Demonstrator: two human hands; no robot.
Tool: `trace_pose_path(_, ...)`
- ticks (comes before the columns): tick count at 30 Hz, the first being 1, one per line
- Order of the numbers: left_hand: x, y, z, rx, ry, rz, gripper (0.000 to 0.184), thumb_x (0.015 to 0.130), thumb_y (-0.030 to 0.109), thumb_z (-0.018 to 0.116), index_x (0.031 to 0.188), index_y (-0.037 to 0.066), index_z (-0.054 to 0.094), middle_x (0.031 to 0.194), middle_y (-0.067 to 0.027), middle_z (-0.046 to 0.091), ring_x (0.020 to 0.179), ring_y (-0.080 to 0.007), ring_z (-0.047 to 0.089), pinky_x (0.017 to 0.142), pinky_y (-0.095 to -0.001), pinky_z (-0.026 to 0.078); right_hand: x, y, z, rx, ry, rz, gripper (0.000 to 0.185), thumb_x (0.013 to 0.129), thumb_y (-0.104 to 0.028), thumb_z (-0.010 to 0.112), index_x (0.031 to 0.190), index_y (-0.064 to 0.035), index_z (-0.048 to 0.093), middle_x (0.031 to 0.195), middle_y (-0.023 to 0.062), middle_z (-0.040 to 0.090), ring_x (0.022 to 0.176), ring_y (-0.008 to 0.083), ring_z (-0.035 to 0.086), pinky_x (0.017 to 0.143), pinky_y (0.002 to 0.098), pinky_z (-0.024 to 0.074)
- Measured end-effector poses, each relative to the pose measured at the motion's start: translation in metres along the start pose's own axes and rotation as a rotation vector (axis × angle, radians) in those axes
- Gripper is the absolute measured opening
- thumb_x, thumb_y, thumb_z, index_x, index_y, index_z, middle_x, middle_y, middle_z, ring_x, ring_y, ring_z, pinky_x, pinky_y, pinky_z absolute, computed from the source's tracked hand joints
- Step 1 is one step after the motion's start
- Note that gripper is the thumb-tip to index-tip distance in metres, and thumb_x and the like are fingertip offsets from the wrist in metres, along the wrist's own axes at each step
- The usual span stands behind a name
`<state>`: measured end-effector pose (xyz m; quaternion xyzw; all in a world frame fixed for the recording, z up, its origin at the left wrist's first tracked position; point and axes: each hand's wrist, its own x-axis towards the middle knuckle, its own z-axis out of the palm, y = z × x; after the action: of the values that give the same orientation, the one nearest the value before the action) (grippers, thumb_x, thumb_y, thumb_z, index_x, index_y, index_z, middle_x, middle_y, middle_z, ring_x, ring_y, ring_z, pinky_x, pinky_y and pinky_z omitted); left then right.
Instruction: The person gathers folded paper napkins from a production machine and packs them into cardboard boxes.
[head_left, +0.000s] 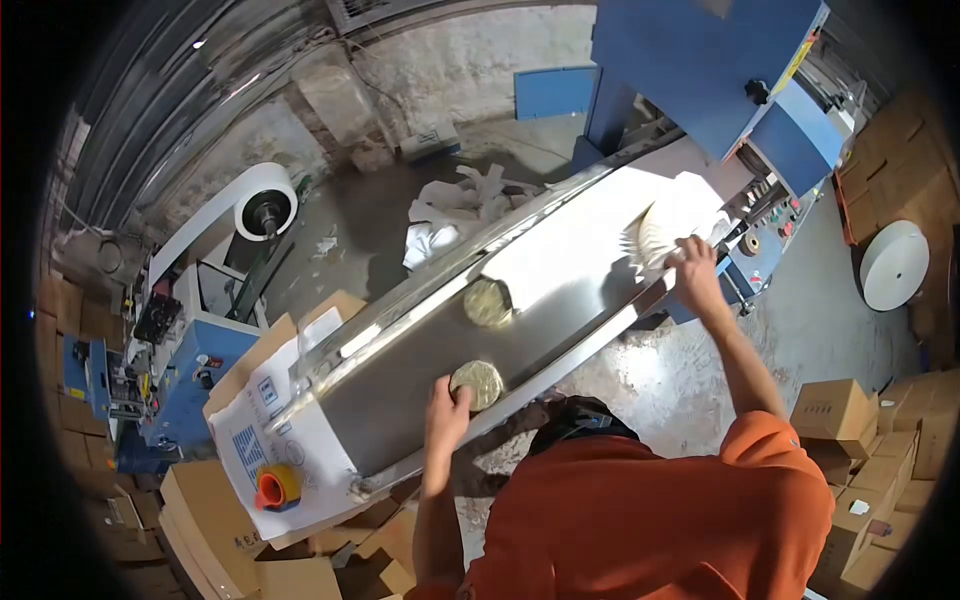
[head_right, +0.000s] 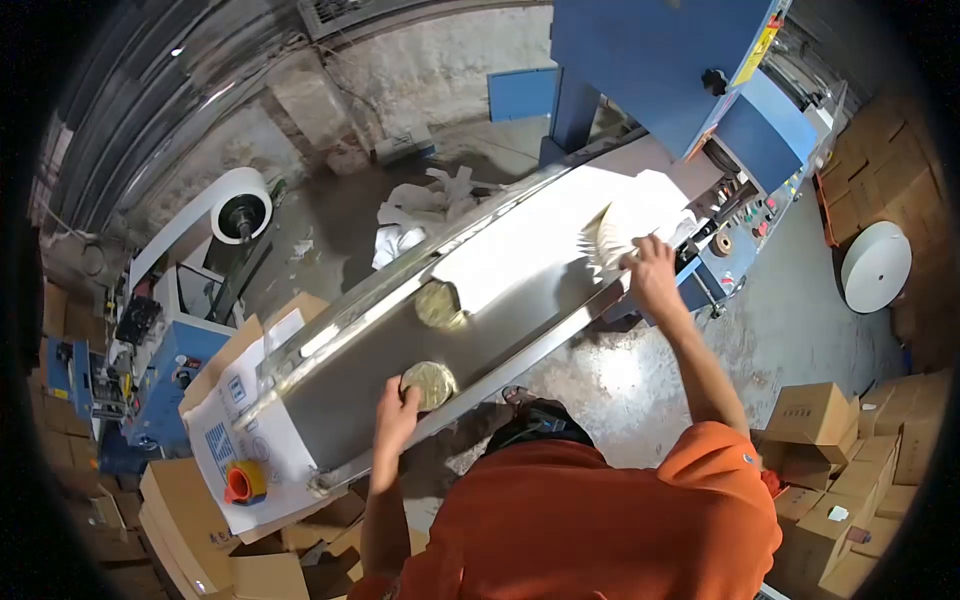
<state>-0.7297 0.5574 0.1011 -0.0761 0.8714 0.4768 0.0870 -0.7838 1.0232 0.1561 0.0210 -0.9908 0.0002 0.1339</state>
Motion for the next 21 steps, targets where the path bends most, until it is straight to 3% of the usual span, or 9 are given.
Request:
trace_pose_path(1, 0.007, 0.014, 0.017, 0.219, 0.046, 0.089, 0.035, 0.087, 0.024, 0.058, 0.112, 0.000, 0.052, 0.107, -0.0229, 0.058, 0.096, -0.0385, 0.059, 0.083, -0.0426, 0.046, 0.003, 0.030, 0.010, -0.007, -0.027, -0.011, 0.020, 0.075, -0.013, 0.061, 0.092, -0.0160, 0.071, 0.122, 0.0143, 0.051, 0.122, 0.0367, 0.039, 0.098, 0.0497, 0.0319)
trace_pose_path(6, 0.052, 0.059, 0.161, -0.151, -0.271, 0.186, 0.052, 0.088, 0.023, 0.059, 0.127, -0.005, 0.041, 0.099, -0.0202, 0.060, 0.089, -0.0286, 0.060, 0.081, -0.0387, 0.048, 0.042, 0.069, 0.050, 0.197, -0.015, 0.019, 0.026, 0.078, -0.012, 0.062, 0.102, -0.0209, 0.069, 0.132, 0.0121, 0.044, 0.128, 0.0389, 0.032, 0.102, 0.0522, 0.0274)
trace_pose_path(7, 0.042, 0.125, 0.147, -0.248, -0.404, 0.144, 0.051, 0.089, 0.024, 0.059, 0.129, -0.002, 0.043, 0.100, -0.0195, 0.061, 0.091, -0.0288, 0.060, 0.080, -0.0389, 0.049, 0.050, 0.068, 0.046, 0.216, -0.035, 0.031, 0.028, 0.079, -0.011, 0.061, 0.104, -0.0204, 0.068, 0.133, 0.0116, 0.043, 0.129, 0.0394, 0.031, 0.102, 0.0529, 0.0269)
trace_pose_path(9, 0.043, 0.148, 0.147, -0.196, -0.322, 0.283, 0.047, 0.088, 0.024, 0.060, 0.128, 0.002, 0.047, 0.103, -0.0184, 0.062, 0.091, -0.0288, 0.061, 0.078, -0.0381, 0.050, 0.059, 0.070, 0.045, 0.257, -0.050, 0.037, 0.026, 0.079, -0.011, 0.061, 0.103, -0.0197, 0.068, 0.133, 0.0114, 0.043, 0.130, 0.0393, 0.031, 0.102, 0.0527, 0.0270)
trace_pose_path(10, 0.042, 0.160, 0.129, 0.009, -0.181, 0.288, 0.041, 0.088, 0.023, 0.060, 0.124, 0.005, 0.052, 0.107, -0.0176, 0.061, 0.091, -0.0312, 0.061, 0.077, -0.0379, 0.051, 0.062, 0.070, 0.045, 0.298, -0.059, 0.039, 0.025, 0.079, -0.011, 0.062, 0.102, -0.0189, 0.067, 0.133, 0.0113, 0.043, 0.130, 0.0392, 0.031, 0.102, 0.0525, 0.0270)
trace_pose_path(11, 0.051, 0.150, 0.114, 0.266, 0.137, 0.576, 0.036, 0.088, 0.020, 0.059, 0.120, 0.005, 0.055, 0.106, -0.0174, 0.060, 0.090, -0.0318, 0.061, 0.075, -0.0396, 0.050, 0.064, 0.069, 0.045, 0.322, -0.053, 0.044, 0.021, 0.079, -0.011, 0.062, 0.099, -0.0168, 0.067, 0.132, 0.0113, 0.044, 0.130, 0.0387, 0.030, 0.101, 0.0522, 0.0273)
trace_pose_path(15, 0.088, 0.123, 0.080, 0.375, 0.356, 0.178, 0.035, 0.089, 0.028, 0.053, 0.111, 0.001, 0.056, 0.097, -0.0209, 0.055, 0.087, -0.0420, 0.056, 0.078, -0.0496, 0.044, 0.087, 0.063, 0.050, 0.407, -0.011, -0.028, 0.026, 0.079, -0.014, 0.064, 0.105, -0.0164, 0.064, 0.132, 0.0129, 0.044, 0.128, 0.0381, 0.033, 0.100, 0.0514, 0.0284)
trace_pose_path(17, 0.108, 0.119, 0.101, 0.494, 0.196, 0.130, 0.041, 0.091, 0.033, 0.051, 0.112, -0.002, 0.055, 0.098, -0.0238, 0.055, 0.092, -0.0422, 0.055, 0.080, -0.0491, 0.044, 0.111, 0.054, 0.050, 0.435, 0.054, -0.046, 0.033, 0.079, -0.016, 0.065, 0.111, -0.0142, 0.061, 0.131, 0.0147, 0.044, 0.125, 0.0383, 0.035, 0.100, 0.0511, 0.0288)
trace_pose_path(21, 0.111, 0.157, 0.141, 0.190, 0.099, 0.031, 0.069, 0.093, 0.041, 0.049, 0.130, -0.015, 0.034, 0.124, -0.0403, 0.042, 0.121, -0.0506, 0.039, 0.102, -0.0468, 0.034, 0.166, 0.051, 0.077, 0.061, 0.285, 0.101, 0.051, 0.070, -0.036, 0.071, 0.110, -0.0080, 0.060, 0.123, 0.0175, 0.048, 0.117, 0.0352, 0.041, 0.095, 0.0491, 0.0310)
